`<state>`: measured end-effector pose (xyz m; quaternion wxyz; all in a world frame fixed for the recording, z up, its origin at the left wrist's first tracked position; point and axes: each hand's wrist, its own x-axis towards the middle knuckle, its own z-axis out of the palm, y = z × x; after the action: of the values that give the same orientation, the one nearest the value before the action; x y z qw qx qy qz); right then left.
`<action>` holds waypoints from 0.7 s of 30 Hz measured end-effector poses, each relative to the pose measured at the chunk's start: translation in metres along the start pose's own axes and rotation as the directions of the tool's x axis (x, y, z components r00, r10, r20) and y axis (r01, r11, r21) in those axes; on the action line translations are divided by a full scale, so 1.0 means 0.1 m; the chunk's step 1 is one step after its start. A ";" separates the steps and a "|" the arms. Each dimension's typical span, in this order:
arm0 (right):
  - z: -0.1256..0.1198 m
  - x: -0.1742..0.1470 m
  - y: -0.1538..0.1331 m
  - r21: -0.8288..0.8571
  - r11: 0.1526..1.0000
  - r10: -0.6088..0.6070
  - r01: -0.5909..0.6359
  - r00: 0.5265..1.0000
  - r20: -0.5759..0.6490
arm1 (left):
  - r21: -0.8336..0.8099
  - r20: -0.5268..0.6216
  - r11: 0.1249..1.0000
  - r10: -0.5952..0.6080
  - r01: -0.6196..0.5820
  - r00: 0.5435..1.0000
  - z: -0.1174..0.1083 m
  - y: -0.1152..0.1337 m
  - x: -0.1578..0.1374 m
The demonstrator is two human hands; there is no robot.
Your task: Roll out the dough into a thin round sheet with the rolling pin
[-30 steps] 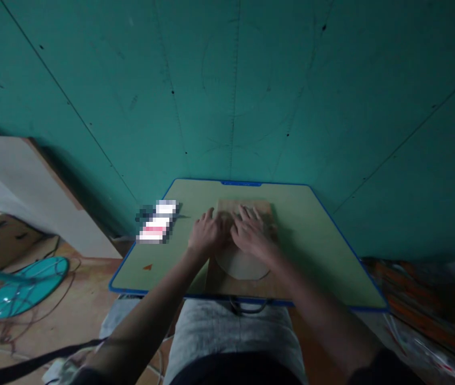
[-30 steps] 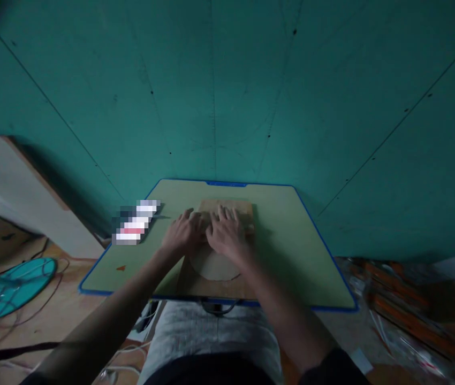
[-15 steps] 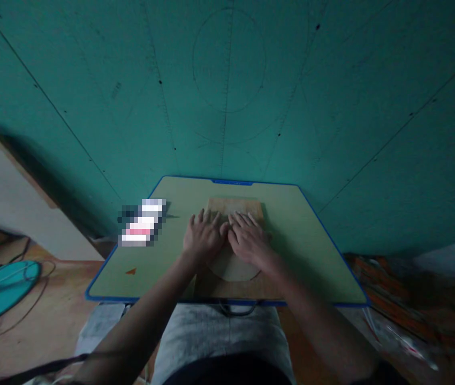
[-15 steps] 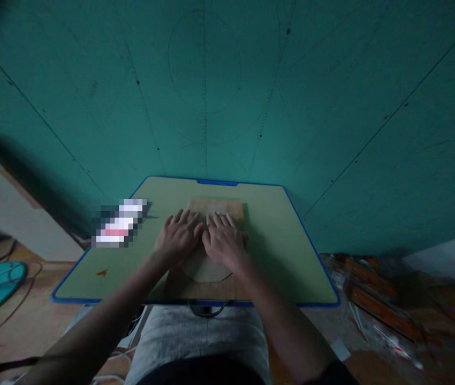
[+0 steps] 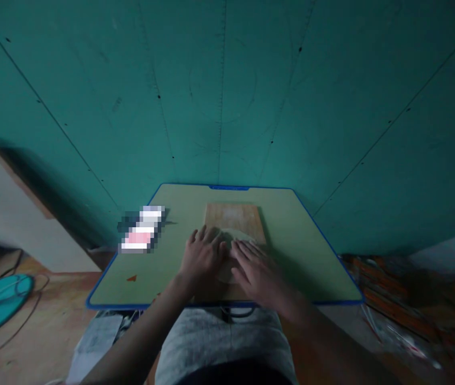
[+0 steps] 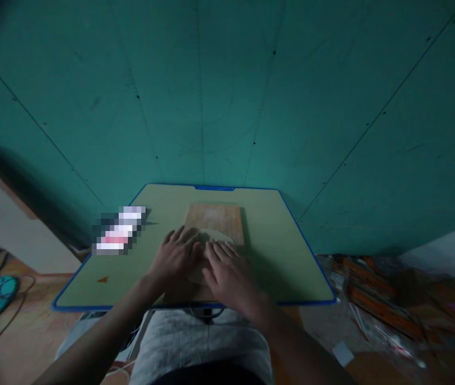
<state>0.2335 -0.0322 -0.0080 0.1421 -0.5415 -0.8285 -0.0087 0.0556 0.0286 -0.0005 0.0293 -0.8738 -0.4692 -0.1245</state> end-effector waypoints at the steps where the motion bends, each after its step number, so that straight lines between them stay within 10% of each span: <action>1: -0.02 -0.10 0.04 0.005 1.000 0.013 -0.013 1.000 -0.001 | 0.003 -0.006 1.000 0.009 -0.009 1.000 0.02 0.04 0.00; 7: -0.03 -0.29 0.34 -0.063 0.991 0.118 -0.122 0.991 -0.065 | -0.055 -0.036 0.979 0.194 -0.196 0.980 0.14 0.37 0.36; 16: 0.17 -0.08 0.92 0.059 0.943 0.333 -0.328 0.920 -0.207 | -0.120 0.028 0.992 -0.025 0.028 0.999 0.30 0.55 1.22; 21: 0.26 -0.01 1.06 -0.001 0.975 0.219 -0.224 0.956 -0.193 | -0.098 -0.003 0.994 -0.054 0.054 0.999 0.32 0.57 1.29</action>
<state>0.3239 0.0149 -0.0484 0.2149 -0.6292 -0.7450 -0.0543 0.1771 0.1070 0.0043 -0.0155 -0.8608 -0.4858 -0.1506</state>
